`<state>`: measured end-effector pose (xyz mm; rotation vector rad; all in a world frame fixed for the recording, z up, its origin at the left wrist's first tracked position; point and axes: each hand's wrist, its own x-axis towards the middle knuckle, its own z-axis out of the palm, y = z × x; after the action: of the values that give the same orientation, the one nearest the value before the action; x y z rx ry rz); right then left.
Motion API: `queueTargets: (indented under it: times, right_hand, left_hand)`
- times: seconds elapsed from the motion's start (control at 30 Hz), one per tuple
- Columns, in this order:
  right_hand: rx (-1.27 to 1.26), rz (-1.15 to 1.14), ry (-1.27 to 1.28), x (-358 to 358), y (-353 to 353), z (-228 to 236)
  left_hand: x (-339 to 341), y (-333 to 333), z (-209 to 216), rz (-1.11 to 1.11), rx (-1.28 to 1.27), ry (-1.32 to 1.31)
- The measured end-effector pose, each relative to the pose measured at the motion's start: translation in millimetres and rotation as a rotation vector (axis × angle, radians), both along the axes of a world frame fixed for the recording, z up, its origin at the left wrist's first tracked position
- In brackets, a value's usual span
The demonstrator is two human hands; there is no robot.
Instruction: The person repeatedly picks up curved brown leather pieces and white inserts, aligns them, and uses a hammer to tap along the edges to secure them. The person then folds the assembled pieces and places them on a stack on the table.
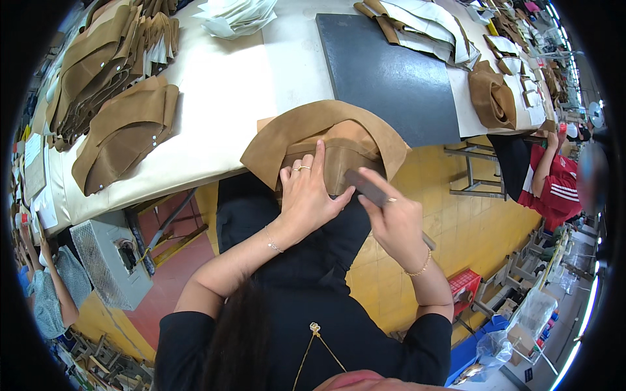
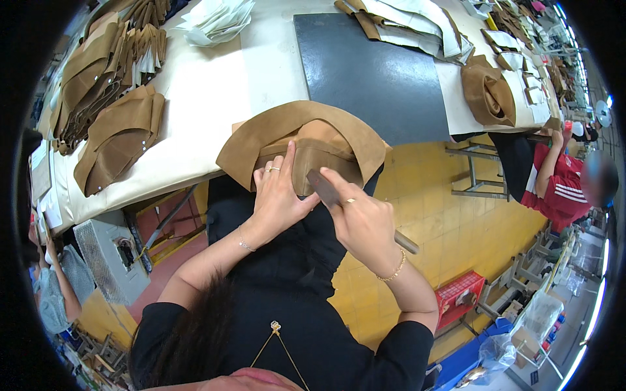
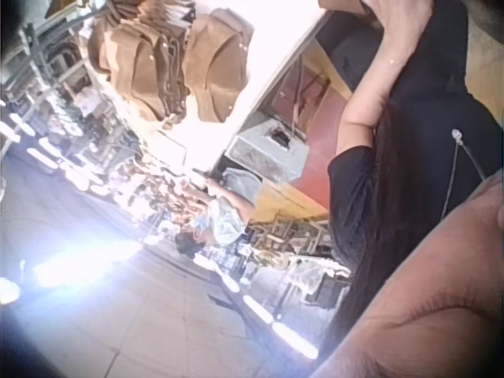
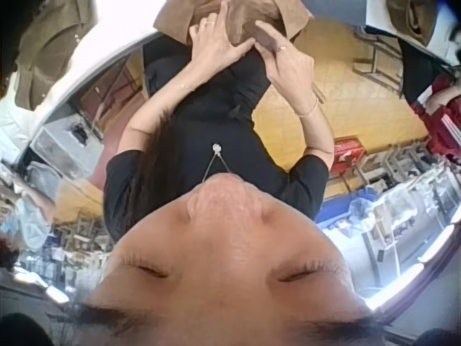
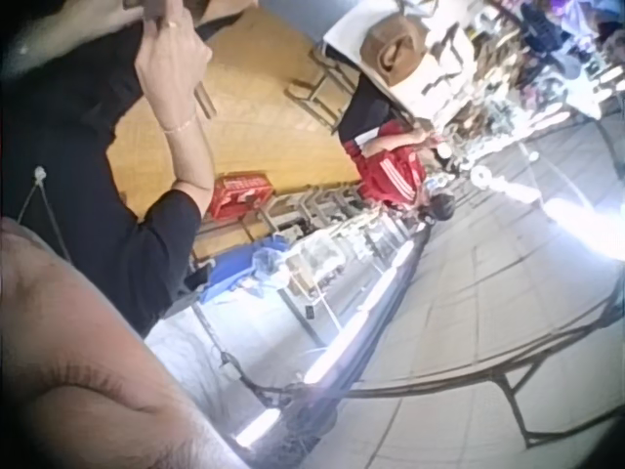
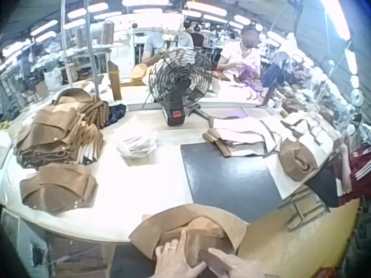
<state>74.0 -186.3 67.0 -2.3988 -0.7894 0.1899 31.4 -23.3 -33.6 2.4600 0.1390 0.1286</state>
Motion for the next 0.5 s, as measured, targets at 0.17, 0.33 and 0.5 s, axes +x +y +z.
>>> queueTargets:
  times: [0.17,0.33,0.5]
  right_hand:
    - [0.002,-0.066,0.065,0,0,-2]
    - [0.199,-0.049,0.044,20,4,11]
    - [-0.298,-0.021,0.177,24,3,-3]
  left_hand:
    - [-2,0,4,-0.022,0.003,0.025]
    - [0,1,3,-0.007,0.009,0.021]
    - [-2,-1,1,-0.012,-0.001,-0.009]
